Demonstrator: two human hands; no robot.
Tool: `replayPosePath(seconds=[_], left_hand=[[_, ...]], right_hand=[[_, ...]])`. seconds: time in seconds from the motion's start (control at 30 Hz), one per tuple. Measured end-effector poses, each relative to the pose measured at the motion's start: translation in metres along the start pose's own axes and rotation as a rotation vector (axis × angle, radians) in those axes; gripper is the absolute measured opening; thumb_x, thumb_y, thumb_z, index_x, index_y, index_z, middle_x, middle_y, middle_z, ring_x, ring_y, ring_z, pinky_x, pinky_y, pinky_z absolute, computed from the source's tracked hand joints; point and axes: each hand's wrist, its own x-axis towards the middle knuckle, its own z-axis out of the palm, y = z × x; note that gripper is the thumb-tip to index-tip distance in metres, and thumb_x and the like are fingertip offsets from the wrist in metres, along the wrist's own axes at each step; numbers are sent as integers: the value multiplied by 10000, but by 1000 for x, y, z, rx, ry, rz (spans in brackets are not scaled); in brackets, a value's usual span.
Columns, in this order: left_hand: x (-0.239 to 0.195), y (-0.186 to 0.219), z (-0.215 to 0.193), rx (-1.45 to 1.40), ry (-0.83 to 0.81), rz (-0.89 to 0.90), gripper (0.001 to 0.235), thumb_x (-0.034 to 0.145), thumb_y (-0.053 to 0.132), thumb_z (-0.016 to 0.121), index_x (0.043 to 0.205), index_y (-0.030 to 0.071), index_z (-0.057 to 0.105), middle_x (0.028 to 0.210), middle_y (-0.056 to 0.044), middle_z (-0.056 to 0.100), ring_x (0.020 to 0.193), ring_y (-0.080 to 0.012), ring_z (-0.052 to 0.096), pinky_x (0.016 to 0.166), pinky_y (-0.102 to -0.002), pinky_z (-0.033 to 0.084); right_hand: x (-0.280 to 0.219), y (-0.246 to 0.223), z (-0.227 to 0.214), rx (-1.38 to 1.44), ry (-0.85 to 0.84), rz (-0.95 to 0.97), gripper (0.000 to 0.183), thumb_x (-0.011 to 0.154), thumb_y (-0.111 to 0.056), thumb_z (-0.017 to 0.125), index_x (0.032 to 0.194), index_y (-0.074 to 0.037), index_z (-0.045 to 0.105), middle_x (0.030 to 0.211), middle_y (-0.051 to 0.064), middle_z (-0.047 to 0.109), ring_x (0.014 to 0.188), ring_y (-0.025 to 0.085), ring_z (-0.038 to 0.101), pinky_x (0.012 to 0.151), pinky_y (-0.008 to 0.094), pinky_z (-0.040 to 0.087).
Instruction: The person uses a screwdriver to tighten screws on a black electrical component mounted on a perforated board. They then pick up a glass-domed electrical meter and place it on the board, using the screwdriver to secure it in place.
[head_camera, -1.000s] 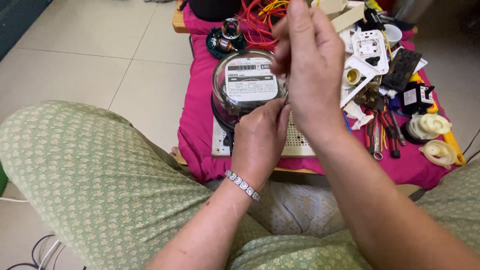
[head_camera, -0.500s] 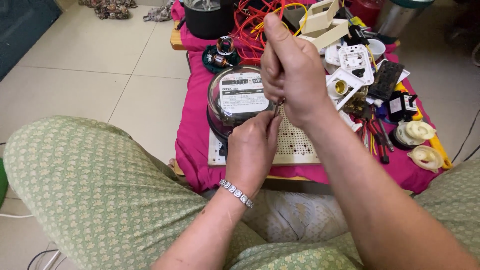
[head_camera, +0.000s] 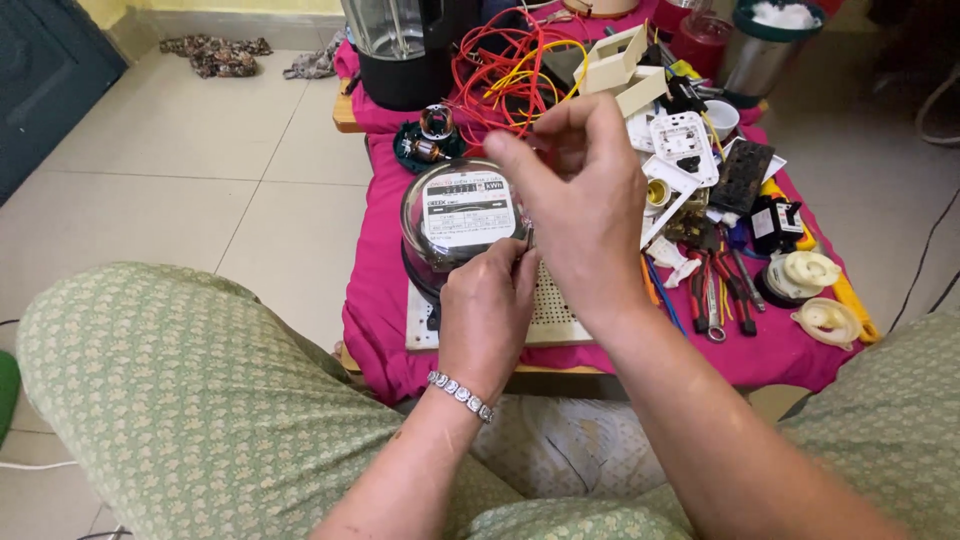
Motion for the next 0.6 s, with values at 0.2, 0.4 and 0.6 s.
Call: replayPosePath(seconds=[0.2,0.4,0.6], left_hand=[[0,5,-5,-27,-28,-64,159,901,190,698,898,38,746,752,-125,769,575,-307,709,580,-420,537],[-6,-1,-9,-61,-70,-11,194,932,156,639,1058,56,748,825,-123,783,617,-314,728,576,-425,538],[-7,-5,-3,-26,-16,52,154,922,167,672,990,45,736,859,-128,778,664,-336,723,604,-434,540]], right_hand=[[-1,11,-8,205,-94,43,180,930,-3,713,1095,27,646,955,86,709,832,113,665,757,212,574],[5,27,-22,527,-328,209,258,1014,-77,591,1256,-13,653,1133,121,754,1033,149,711,892,246,581],[-13,15,-19,114,-183,76,446,888,-145,743,1273,-42,544,1162,96,664,988,173,686,866,292,579]])
